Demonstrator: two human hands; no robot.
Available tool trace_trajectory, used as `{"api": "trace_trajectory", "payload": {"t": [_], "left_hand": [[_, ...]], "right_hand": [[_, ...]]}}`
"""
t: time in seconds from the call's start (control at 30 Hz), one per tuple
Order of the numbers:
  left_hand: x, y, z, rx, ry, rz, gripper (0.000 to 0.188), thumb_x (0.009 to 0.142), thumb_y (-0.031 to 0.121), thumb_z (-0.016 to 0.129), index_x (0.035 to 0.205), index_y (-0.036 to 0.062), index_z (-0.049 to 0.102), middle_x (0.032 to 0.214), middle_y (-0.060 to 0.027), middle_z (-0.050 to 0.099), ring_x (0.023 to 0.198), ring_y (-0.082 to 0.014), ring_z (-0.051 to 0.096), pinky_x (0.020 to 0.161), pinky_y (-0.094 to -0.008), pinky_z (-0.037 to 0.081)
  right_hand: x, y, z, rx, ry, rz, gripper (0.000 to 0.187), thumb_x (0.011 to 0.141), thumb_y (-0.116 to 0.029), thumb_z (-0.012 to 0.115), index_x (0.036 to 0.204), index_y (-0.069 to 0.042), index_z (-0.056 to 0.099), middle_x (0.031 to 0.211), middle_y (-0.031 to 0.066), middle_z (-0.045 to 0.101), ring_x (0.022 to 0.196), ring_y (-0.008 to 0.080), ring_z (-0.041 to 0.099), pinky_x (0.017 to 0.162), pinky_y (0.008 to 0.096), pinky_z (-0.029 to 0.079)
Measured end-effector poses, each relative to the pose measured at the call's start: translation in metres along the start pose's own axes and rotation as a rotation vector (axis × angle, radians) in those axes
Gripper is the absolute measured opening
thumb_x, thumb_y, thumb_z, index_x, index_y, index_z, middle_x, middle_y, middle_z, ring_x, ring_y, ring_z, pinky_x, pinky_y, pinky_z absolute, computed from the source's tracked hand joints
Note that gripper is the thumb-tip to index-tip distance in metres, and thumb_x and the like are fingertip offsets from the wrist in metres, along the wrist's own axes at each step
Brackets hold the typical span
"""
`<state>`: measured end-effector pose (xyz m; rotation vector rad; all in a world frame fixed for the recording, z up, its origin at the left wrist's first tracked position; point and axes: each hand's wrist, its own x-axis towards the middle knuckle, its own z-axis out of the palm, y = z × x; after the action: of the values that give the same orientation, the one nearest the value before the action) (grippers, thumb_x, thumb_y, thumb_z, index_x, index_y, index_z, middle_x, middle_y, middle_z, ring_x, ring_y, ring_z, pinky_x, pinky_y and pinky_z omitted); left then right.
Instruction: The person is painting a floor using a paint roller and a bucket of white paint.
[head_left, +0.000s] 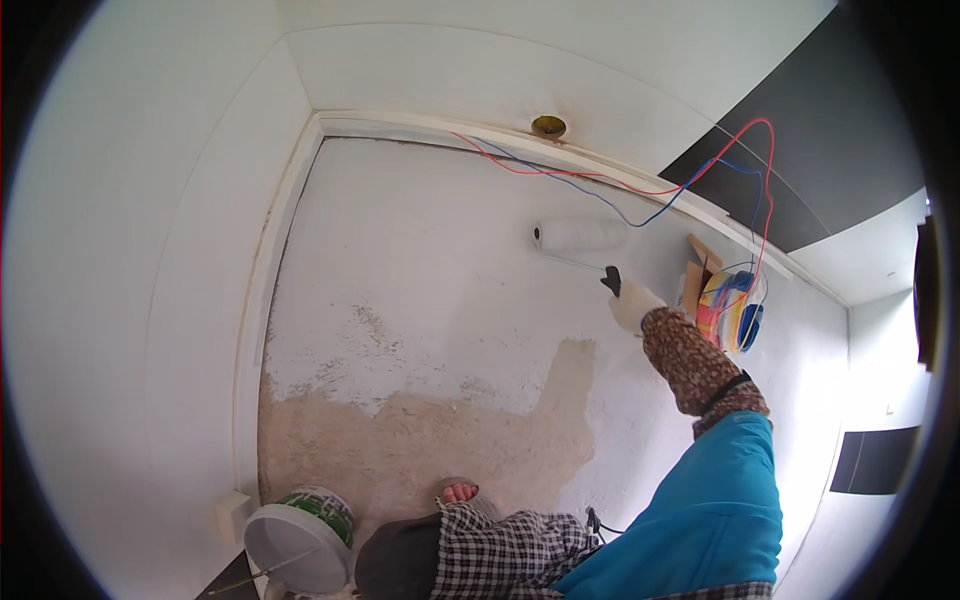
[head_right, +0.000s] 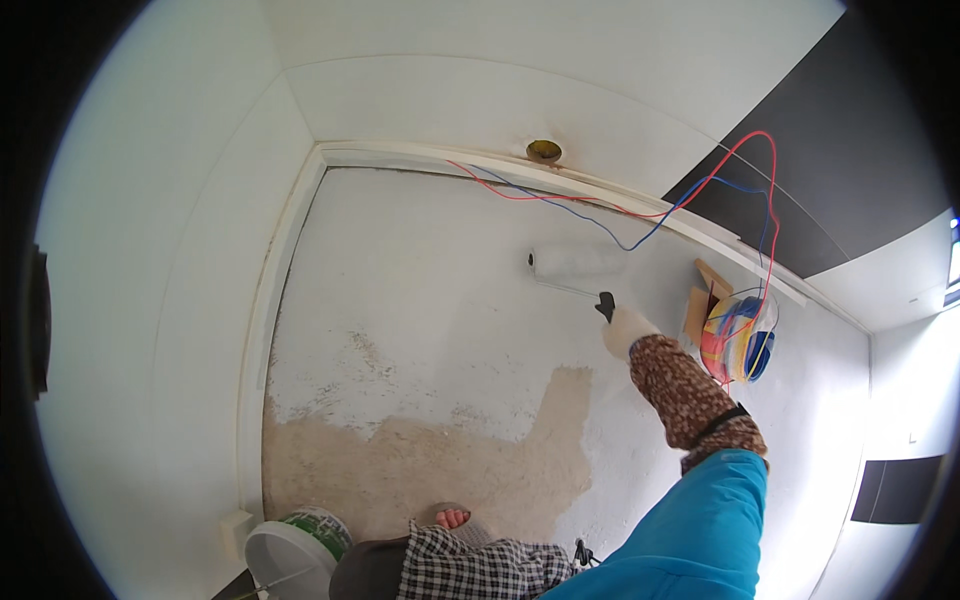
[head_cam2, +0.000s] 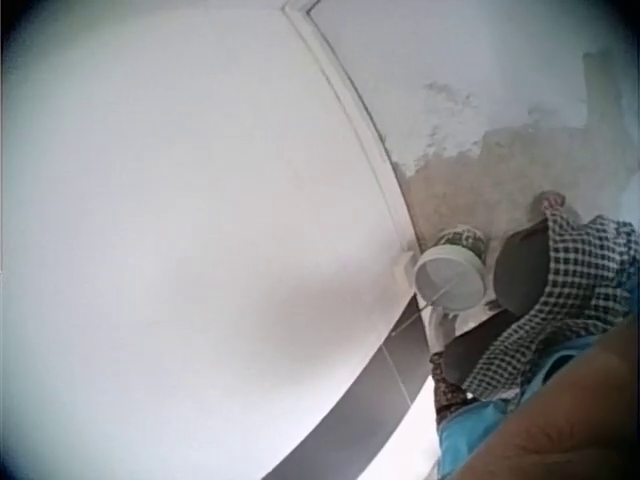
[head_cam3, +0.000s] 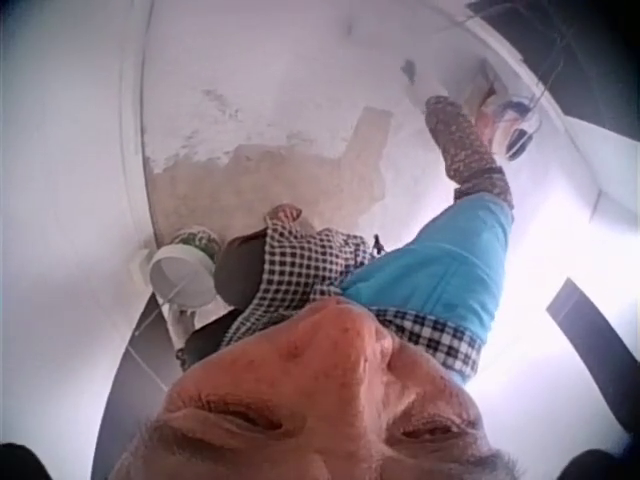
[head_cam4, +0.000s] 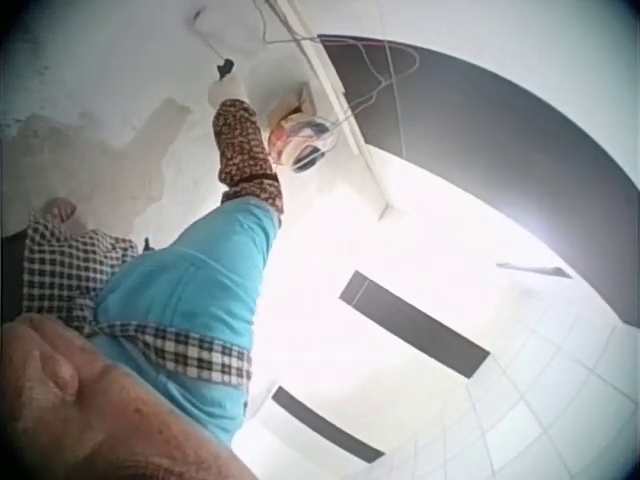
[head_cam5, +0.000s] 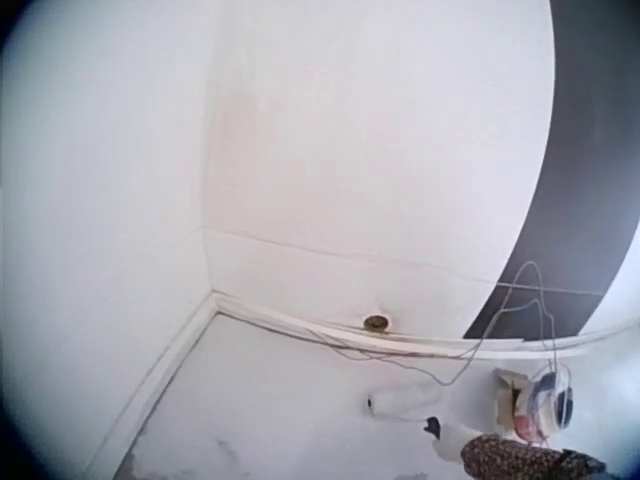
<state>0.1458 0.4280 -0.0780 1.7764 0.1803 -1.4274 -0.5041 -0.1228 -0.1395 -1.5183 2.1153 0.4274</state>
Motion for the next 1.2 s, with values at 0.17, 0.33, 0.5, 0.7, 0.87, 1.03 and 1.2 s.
{"api": "trace_trajectory", "payload": {"t": [0.17, 0.33, 0.5, 0.7, 0.87, 1.03, 1.2], "left_hand": [[-0.005, 0.011, 0.009, 0.001, -0.022, -0.006, 0.055, 0.097, 0.033, 0.055, 0.145, 0.0099, 0.042, 0.146, -0.0084, 0.046, 0.134, -0.0268, 0.042, 0.108, -0.0494, 0.034], [-0.012, 0.012, 0.017, 0.045, -0.069, 0.065, 0.058, 0.095, 0.033, 0.057, 0.145, 0.0092, 0.041, 0.146, -0.0097, 0.046, 0.135, -0.0283, 0.041, 0.111, -0.0480, 0.031], [-0.014, 0.015, 0.028, 0.008, -0.092, 0.069, 0.061, 0.094, 0.031, 0.059, 0.147, 0.0101, 0.038, 0.146, -0.0100, 0.045, 0.134, -0.0287, 0.041, 0.111, -0.0471, 0.031], [-0.013, 0.017, 0.028, -0.004, -0.122, 0.069, 0.062, 0.094, 0.030, 0.059, 0.148, 0.0105, 0.036, 0.147, -0.0101, 0.045, 0.134, -0.0288, 0.041, 0.111, -0.0470, 0.031], [-0.017, 0.019, 0.029, -0.043, -0.148, 0.082, 0.064, 0.094, 0.029, 0.060, 0.149, 0.0108, 0.034, 0.147, -0.0101, 0.044, 0.134, -0.0288, 0.041, 0.112, -0.0469, 0.031], [-0.031, 0.031, 0.056, 0.025, -0.101, 0.072, 0.066, 0.096, 0.030, 0.056, 0.153, 0.0159, 0.026, 0.151, -0.0101, 0.039, 0.137, -0.0286, 0.039, 0.113, -0.0466, 0.029], [-0.042, 0.043, 0.077, 0.075, 0.013, 0.026, 0.066, 0.099, 0.036, 0.051, 0.155, 0.0219, 0.020, 0.154, -0.0057, 0.037, 0.139, -0.0274, 0.035, 0.113, -0.0455, 0.025]], "right_hand": [[0.077, -0.034, 0.007, 0.047, 0.211, -0.048, 0.036, 0.088, -0.022, 0.054, 0.110, 0.003, 0.065, 0.101, 0.0282, 0.067, 0.099, 0.0427, 0.065, 0.084, 0.0483, 0.052], [0.042, -0.007, 0.002, -0.044, 0.117, -0.081, 0.038, 0.086, -0.024, 0.054, 0.111, 0.002, 0.065, 0.104, 0.0285, 0.067, 0.104, 0.0424, 0.064, 0.090, 0.0488, 0.050], [-0.069, 0.044, 0.003, -0.153, -0.103, -0.007, 0.036, 0.086, -0.025, 0.056, 0.104, 0.004, 0.068, 0.097, 0.0290, 0.068, 0.094, 0.0424, 0.067, 0.084, 0.0490, 0.052], [-0.201, 0.099, 0.037, -0.171, -0.227, 0.105, 0.035, 0.089, -0.026, 0.054, 0.104, 0.005, 0.062, 0.094, 0.0291, 0.067, 0.092, 0.0447, 0.066, 0.083, 0.0517, 0.051], [-0.236, 0.117, 0.054, -0.122, -0.259, 0.195, 0.038, 0.088, -0.026, 0.054, 0.108, 0.006, 0.060, 0.099, 0.0299, 0.066, 0.098, 0.0437, 0.065, 0.087, 0.0505, 0.051], [-0.140, 0.113, 0.072, 0.103, 0.006, -0.034, 0.044, 0.088, -0.022, 0.052, 0.129, -0.009, 0.058, 0.107, 0.0271, 0.066, 0.101, 0.0407, 0.065, 0.088, 0.0491, 0.050], [0.016, 0.069, 0.038, -0.068, 0.155, 0.099, 0.034, 0.087, -0.025, 0.053, 0.105, -0.001, 0.070, 0.108, 0.0247, 0.067, 0.104, 0.0382, 0.065, 0.088, 0.0467, 0.053]]}}
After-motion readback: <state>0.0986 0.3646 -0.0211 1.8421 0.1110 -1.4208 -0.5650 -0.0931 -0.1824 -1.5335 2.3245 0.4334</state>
